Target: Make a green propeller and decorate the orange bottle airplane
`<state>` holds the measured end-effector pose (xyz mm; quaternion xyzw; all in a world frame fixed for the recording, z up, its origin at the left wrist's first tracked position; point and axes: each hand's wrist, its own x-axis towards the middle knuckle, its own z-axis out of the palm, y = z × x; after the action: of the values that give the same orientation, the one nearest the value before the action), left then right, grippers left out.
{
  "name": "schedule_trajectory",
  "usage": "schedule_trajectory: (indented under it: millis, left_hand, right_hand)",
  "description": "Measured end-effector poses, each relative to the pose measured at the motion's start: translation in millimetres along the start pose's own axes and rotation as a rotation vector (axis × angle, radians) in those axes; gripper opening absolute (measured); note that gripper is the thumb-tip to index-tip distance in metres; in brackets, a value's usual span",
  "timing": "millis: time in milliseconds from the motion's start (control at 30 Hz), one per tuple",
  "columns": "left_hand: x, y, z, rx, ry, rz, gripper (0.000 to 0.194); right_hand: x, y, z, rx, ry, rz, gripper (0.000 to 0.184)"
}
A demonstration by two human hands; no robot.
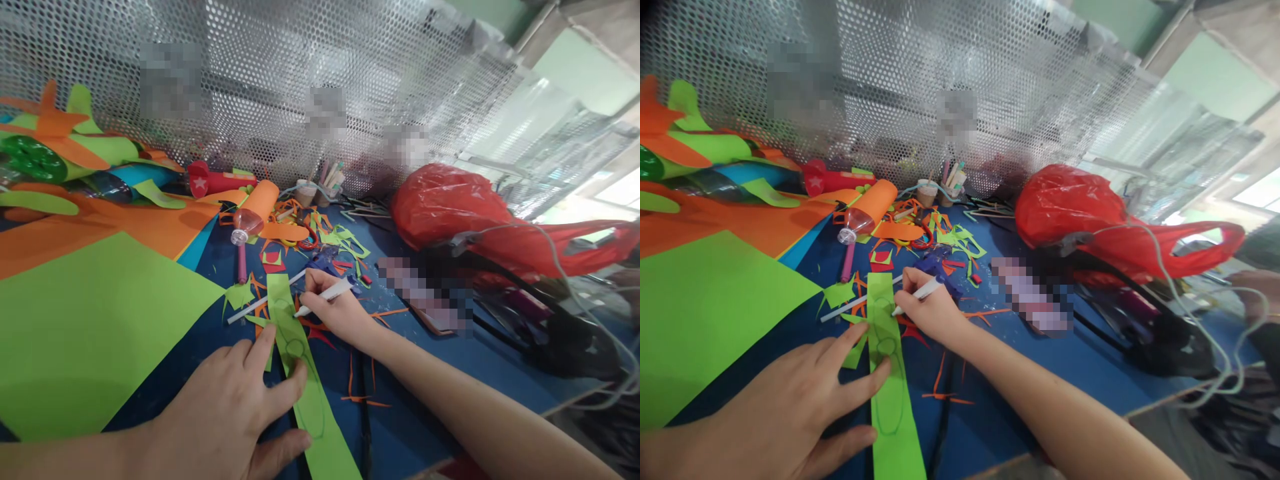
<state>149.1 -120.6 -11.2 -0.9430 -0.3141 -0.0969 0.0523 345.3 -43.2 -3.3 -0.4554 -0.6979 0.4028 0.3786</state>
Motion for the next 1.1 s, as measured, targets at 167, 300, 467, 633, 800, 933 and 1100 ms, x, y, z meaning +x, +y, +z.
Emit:
schedule_trajectory:
  millis: [167, 300, 467, 633, 800, 933, 1100]
  left_hand:
    - [-1.2, -0.6, 2.5, -0.021, 0.001, -0.008, 0.049]
    - [1.1, -0.2, -3.2, -0.036, -0.017, 0.011, 0.049]
    - [5.1, -0.8, -11.5, -0.065, -0.092, 0.013, 0.047]
    - [4.2, -1.1, -13.8, -0.056, -0.107, 0.022, 0.048]
    - [5.3, -1.0, -14.8, -0.064, -0.125, 0.015, 0.047]
    - [3.4, -0.6, -9.1, -0.064, -0.077, 0.000, 0.049]
    - [-2.7, -0.5, 3.2, -0.066, 0.007, -0.015, 0.050]
  right_hand:
    - [-0.6, -3.5, -0.7, 0.037, -0.014, 0.036, 0.018]
    - [-1.5, -4.5, -1.3, 0.056, -0.024, 0.067, 0.021]
    - [-2.6, -3.8, -1.1, 0.028, -0.034, 0.054, 0.022]
    - [-3.7, -3.3, -1.2, 0.055, -0.075, 0.063, 0.019]
    - [-3.8, -3.4, -1.2, 0.063, -0.079, 0.085, 0.019]
    - [-3.6, -4.2, -0.7, 0.065, -0.085, 0.074, 0.020]
    - [-3.1, -4.8, -0.4, 0.085, -0.096, 0.083, 0.020]
